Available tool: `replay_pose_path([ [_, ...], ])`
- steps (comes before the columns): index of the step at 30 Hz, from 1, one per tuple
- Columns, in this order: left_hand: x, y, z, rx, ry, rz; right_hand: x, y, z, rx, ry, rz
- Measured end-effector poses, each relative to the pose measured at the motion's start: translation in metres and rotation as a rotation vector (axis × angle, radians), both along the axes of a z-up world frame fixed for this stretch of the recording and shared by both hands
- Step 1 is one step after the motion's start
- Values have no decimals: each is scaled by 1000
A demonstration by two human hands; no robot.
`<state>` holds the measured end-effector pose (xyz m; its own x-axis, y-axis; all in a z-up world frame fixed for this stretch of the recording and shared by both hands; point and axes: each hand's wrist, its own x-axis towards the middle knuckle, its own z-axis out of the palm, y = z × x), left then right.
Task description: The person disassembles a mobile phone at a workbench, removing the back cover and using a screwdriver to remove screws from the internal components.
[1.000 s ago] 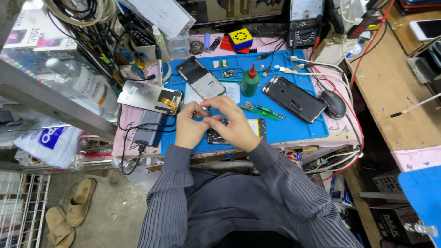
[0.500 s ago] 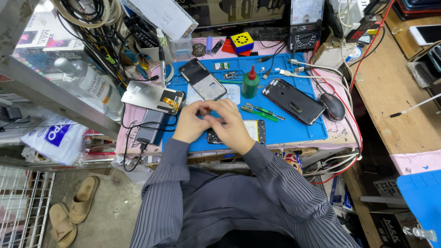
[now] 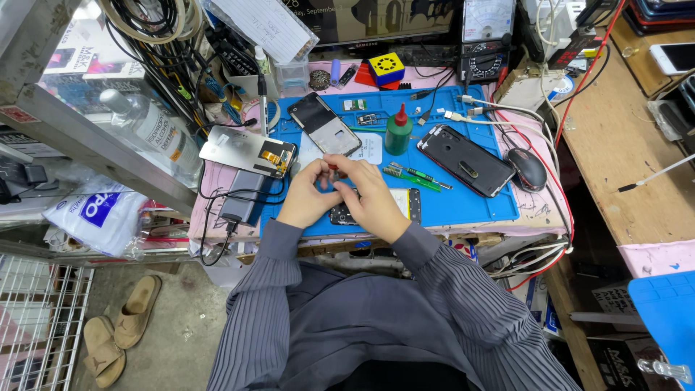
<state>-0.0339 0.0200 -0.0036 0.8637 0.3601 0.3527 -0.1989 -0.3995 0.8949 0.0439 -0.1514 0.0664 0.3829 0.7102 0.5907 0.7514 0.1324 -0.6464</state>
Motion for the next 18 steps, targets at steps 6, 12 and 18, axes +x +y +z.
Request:
replay_pose_path([
  [6,-13,1,22,81,104,-21,3,3,-4,41,98,40],
  [12,-20,-1,40,13,57,-25,14,-2,-5,175,263,33],
  [18,-29,-6,38,255,218,26,15,-4,-6,161,338,60],
])
